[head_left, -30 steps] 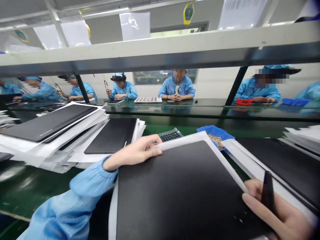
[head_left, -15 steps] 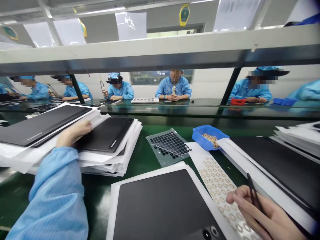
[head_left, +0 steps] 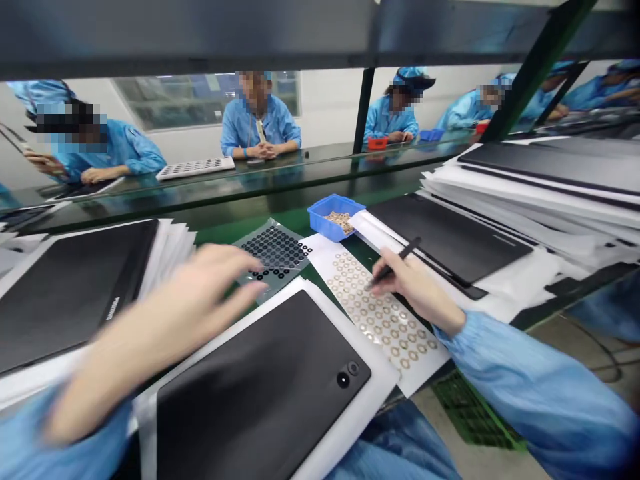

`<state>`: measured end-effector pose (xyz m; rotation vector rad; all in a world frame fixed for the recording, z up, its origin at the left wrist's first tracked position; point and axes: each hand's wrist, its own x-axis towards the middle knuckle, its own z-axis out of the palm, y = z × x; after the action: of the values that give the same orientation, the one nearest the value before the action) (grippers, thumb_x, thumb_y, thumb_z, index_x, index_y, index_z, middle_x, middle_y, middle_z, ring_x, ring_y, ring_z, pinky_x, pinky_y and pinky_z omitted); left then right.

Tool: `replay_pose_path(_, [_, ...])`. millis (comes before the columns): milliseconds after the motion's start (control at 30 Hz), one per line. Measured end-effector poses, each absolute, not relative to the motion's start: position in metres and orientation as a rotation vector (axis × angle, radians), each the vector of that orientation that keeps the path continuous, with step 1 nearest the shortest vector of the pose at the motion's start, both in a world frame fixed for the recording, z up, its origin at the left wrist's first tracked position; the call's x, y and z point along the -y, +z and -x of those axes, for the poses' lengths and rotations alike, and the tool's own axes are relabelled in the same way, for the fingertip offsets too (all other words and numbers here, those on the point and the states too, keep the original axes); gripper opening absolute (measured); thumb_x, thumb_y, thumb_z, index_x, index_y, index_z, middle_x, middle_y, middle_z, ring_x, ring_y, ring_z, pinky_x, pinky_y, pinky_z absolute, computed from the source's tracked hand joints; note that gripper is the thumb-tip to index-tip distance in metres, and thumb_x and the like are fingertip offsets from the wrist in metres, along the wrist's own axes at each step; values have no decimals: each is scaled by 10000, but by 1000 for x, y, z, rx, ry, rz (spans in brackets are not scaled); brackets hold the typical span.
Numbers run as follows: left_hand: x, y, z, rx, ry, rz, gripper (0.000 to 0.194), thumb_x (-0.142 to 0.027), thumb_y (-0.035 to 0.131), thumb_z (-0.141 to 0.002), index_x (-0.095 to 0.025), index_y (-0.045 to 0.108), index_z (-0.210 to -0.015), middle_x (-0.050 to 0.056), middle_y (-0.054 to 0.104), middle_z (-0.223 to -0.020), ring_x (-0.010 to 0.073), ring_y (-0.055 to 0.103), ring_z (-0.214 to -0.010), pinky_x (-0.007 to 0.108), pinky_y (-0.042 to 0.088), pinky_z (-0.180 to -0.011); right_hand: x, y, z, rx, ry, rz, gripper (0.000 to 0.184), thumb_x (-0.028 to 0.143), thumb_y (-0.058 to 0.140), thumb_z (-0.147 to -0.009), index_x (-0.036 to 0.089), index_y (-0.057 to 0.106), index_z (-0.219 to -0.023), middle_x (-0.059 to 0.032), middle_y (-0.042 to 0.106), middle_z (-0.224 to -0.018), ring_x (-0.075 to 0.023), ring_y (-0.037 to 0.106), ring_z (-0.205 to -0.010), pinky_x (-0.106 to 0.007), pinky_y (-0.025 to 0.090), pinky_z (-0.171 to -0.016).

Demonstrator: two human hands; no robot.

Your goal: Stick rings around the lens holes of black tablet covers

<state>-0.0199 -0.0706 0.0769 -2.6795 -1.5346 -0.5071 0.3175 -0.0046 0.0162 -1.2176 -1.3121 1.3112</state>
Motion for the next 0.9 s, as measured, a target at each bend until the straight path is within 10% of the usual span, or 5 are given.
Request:
replay_pose_path(200, [-2,21,-108,1258,-268,2897,276,-272,478,-926,-99,592,-1108,137,593,-1204,246,514,-1132,368,379,-1004,-64,-11,-282,1414,1105,1178,265,376,590,-858,150,552,-725,-72,681,-651,-181,697,-622,-305,598,-645])
replay_pose_path(900, [-16,-14,-90,1155,-294,2963,355,-303,373,-974,-113,590,-1181,132,580,-1251,249,515,-1146,392,363,-1006,-62,-23,-280,1512,881,1173,348,508,576,-803,171,533,-729,-43,651,-595,-190,655,-555,-306,548,-566])
